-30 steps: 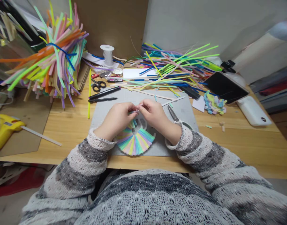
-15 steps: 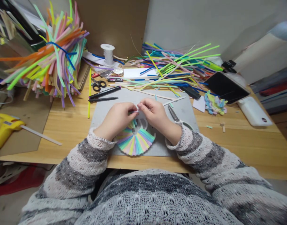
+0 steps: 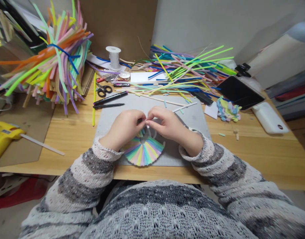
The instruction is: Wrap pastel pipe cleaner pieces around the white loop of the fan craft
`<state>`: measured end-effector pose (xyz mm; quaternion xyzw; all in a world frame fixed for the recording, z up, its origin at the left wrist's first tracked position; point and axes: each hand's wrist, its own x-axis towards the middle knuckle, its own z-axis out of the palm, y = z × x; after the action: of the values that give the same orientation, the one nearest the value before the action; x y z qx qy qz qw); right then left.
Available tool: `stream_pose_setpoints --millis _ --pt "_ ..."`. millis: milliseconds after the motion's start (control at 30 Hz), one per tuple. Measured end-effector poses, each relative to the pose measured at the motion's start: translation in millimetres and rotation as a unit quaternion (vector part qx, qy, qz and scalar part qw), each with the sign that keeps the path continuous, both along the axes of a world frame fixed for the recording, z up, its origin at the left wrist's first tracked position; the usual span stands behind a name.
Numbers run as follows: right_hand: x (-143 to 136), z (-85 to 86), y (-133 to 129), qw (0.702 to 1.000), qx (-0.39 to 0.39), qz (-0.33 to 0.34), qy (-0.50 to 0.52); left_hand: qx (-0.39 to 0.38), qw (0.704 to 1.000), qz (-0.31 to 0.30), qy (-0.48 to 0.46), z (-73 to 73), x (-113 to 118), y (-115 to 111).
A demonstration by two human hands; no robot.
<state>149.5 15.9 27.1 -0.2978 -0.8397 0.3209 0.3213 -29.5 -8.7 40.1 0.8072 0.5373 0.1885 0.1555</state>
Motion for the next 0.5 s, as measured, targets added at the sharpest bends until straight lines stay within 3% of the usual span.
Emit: stream_pose_setpoints --millis 233,500 --pt "-1 -7.5 3 0.995 -0.010 -0.059 -0.085 -0.005 1.000 -0.005 0.006 -1.8 -1 1" --pt "0 -14.7 6 0.986 0.010 -0.064 -0.152 -0.064 0.997 -0.022 -0.046 4.0 -4 1"
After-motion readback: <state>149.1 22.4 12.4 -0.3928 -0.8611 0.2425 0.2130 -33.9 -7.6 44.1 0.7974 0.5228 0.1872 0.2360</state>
